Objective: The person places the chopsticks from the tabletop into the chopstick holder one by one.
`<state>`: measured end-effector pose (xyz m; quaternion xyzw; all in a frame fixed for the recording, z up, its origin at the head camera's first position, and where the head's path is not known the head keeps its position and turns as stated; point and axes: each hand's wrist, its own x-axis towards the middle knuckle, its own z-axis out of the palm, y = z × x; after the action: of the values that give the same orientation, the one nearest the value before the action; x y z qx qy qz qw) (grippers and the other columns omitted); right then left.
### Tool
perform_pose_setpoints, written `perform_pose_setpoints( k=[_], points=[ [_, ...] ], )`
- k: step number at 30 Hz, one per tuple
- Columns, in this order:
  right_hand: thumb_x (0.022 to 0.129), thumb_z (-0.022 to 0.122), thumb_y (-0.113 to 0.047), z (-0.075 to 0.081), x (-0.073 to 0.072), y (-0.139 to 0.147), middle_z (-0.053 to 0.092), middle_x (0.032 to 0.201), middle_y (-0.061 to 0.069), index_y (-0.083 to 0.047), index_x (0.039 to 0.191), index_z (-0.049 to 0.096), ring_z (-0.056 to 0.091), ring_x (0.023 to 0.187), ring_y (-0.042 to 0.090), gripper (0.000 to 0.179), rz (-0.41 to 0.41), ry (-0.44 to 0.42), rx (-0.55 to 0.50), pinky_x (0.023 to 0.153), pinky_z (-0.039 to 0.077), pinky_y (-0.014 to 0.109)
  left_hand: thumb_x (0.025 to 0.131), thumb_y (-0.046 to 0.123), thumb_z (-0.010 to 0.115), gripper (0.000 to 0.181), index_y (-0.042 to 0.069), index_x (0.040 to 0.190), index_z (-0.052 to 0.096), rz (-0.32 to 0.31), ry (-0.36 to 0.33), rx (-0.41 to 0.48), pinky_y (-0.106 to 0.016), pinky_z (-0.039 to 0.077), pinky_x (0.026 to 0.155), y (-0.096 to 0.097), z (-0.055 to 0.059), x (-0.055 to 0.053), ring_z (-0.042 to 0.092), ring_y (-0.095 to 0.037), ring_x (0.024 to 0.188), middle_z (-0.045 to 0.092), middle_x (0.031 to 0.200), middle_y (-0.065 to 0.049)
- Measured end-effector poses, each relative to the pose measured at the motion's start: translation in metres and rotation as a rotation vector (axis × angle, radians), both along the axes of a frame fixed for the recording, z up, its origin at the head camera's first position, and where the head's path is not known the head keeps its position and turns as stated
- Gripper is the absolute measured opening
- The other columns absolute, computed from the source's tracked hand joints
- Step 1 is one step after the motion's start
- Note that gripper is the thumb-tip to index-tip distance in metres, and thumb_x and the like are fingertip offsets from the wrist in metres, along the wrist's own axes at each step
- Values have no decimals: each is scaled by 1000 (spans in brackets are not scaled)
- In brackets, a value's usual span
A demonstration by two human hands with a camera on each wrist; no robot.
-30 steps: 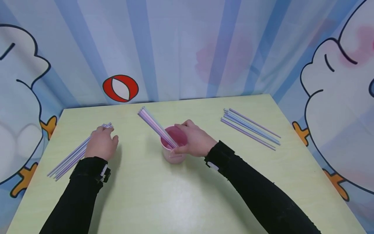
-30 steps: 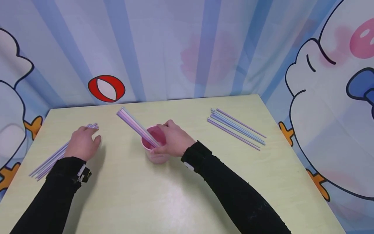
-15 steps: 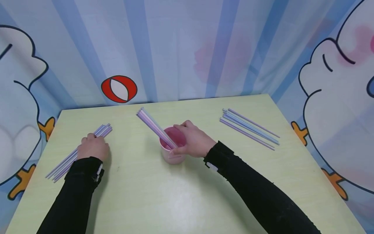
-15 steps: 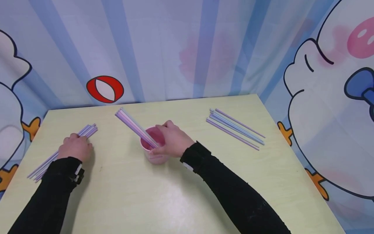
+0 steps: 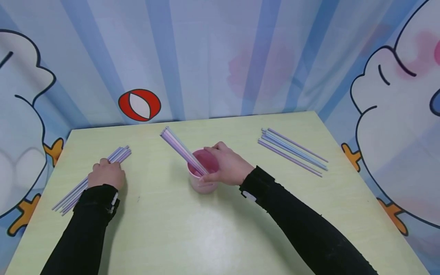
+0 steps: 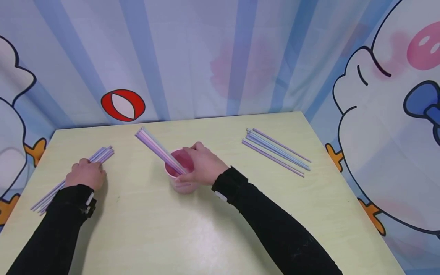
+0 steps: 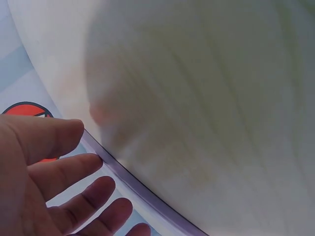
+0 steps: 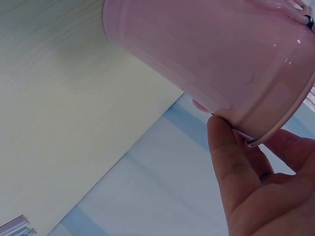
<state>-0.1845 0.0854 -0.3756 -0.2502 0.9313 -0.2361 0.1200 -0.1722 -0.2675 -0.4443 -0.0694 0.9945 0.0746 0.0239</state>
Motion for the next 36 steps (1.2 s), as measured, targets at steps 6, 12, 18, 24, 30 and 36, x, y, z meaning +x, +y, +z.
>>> perform_pose_setpoints(
  k=[6, 12, 18, 24, 30, 36],
  points=[
    [70, 82, -51, -1, 0, 0, 47, 126, 9, -8, 148, 43, 55, 107, 22, 97, 4, -7, -8, 91, 53, 32, 95, 8, 55, 27, -17, 101, 63, 5, 22, 7, -64, 48, 73, 3, 4, 1, 48, -49, 85, 50, 97, -34],
    [70, 82, -52, -1, -1, 1, 47, 126, 9, -8, 148, 42, 55, 107, 21, 98, 6, 0, -10, 91, 52, 32, 94, 0, 52, 17, -13, 89, 62, -47, 19, 31, -59, 51, 70, 5, 7, 1, 59, -42, 74, 62, 83, -29],
    [70, 82, -50, -1, -1, 1, 47, 125, 9, -8, 148, 44, 56, 106, 22, 96, 5, 0, -16, 91, 53, 33, 93, -5, 52, 12, -7, 87, 62, -70, 10, 43, -54, 52, 65, 9, 4, 3, 60, -34, 69, 65, 77, -21],
    [71, 82, -48, -1, 1, 1, 47, 125, 9, -9, 148, 43, 55, 105, 21, 95, 1, 2, -15, 90, 53, 33, 90, -6, 55, 10, -4, 86, 64, -88, 37, 50, -51, 52, 64, 12, 0, 3, 60, -33, 67, 65, 74, -18],
    [71, 82, -50, -3, 1, 1, 47, 124, 6, -9, 149, 42, 54, 104, 18, 96, -3, 3, -8, 90, 53, 31, 90, -6, 57, 7, -5, 93, 64, -71, 55, 63, -52, 51, 66, 14, -4, 1, 58, -34, 69, 66, 79, -19],
    [71, 82, -49, -3, 1, 1, 47, 124, 6, -9, 149, 43, 54, 105, 17, 95, -3, 7, -13, 91, 53, 31, 95, -5, 52, 23, -7, 116, 59, -28, 95, 106, -58, 51, 79, 20, 6, -2, 61, -42, 91, 66, 106, -27]
  ],
)
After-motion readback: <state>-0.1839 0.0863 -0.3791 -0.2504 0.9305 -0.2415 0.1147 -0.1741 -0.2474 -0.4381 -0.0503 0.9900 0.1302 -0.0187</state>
